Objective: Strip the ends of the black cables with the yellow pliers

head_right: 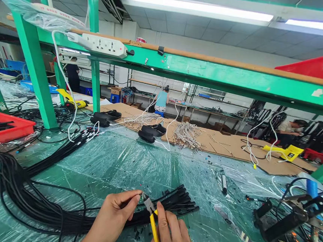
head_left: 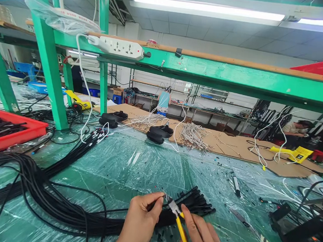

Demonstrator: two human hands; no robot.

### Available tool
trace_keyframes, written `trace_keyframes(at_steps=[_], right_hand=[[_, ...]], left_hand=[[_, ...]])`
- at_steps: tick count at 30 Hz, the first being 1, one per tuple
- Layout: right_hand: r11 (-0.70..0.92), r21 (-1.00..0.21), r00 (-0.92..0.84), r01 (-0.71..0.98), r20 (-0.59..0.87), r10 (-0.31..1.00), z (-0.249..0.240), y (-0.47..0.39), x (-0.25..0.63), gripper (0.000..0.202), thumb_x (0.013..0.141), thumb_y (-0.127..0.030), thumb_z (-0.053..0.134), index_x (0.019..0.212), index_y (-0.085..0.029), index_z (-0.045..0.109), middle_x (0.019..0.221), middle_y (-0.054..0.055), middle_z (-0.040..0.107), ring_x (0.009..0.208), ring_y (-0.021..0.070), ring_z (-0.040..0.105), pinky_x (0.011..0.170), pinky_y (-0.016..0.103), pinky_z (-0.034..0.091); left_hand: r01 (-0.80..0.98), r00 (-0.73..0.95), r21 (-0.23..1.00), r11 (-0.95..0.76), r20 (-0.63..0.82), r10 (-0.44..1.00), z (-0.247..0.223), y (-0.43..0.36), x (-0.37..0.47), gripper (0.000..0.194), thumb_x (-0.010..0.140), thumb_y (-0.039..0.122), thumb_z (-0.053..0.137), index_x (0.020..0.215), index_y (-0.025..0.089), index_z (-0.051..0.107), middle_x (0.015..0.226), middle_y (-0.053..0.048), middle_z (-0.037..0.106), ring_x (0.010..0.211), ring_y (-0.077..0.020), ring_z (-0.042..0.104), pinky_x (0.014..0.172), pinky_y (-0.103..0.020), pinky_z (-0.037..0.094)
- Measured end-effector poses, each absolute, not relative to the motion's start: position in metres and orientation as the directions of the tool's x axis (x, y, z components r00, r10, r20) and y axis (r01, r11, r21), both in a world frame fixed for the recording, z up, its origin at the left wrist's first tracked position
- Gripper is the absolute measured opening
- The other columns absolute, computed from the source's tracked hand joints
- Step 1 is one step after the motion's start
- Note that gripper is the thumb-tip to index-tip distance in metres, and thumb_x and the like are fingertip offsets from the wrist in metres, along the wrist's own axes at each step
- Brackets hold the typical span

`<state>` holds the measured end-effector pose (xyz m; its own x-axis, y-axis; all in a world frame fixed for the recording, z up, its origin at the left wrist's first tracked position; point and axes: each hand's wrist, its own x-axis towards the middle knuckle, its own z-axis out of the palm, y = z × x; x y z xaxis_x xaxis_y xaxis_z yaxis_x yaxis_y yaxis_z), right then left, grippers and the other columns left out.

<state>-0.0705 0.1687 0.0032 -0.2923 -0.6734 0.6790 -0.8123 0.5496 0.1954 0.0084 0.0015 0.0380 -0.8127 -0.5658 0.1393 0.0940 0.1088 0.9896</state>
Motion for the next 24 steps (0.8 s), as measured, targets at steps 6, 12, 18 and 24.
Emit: trace_keyframes(at_steps=[6,12,18,24], right_hand=[[0.546,0.11,-0.303,-0.831,0.733,-0.609,0.019,0.18,-0.082,0.058,0.085,-0.024,0.051,0.14,-0.017,0.035,0.11,0.009,0.062,0.093,0.0189,0.064,0.072,0.024,0.056],[0.509,-0.004,-0.378,-0.861,0.674,-0.634,0.014,0.169,-0.076,0.056,0.082,-0.023,0.052,0.136,-0.017,0.037,0.111,0.008,0.06,0.099,0.0173,0.063,0.081,0.025,0.055],[0.458,-0.024,-0.365,-0.889,0.643,-0.674,0.011,0.166,-0.072,0.057,0.08,-0.019,0.051,0.135,-0.016,0.036,0.111,0.007,0.061,0.098,0.0153,0.064,0.081,0.022,0.054],[0.479,0.063,-0.332,-0.875,0.642,-0.691,0.015,0.168,-0.073,0.064,0.074,-0.019,0.055,0.135,-0.016,0.039,0.109,0.009,0.062,0.095,0.0195,0.064,0.079,0.028,0.055]], left_hand=[[0.082,-0.812,0.992,0.101,0.125,-0.57,0.039,-0.002,0.007,0.04,0.081,0.042,0.057,0.088,0.008,0.076,0.045,0.004,0.041,0.047,-0.0111,0.037,0.052,-0.024,0.032],[0.11,-0.826,0.991,0.077,0.134,-0.547,0.039,-0.004,0.008,0.046,0.079,0.051,0.06,0.09,0.009,0.072,0.045,0.004,0.047,0.044,-0.0096,0.037,0.05,-0.023,0.032],[0.143,-0.866,0.989,-0.03,0.11,-0.488,0.038,-0.005,0.01,0.042,0.081,0.052,0.062,0.099,0.014,0.061,0.05,0.005,0.052,0.045,-0.008,0.038,0.048,-0.019,0.03],[0.147,-0.838,0.986,0.082,0.168,-0.519,0.038,-0.001,0.011,0.036,0.08,0.049,0.062,0.088,0.014,0.06,0.049,0.005,0.049,0.05,-0.0108,0.046,0.054,-0.021,0.035]])
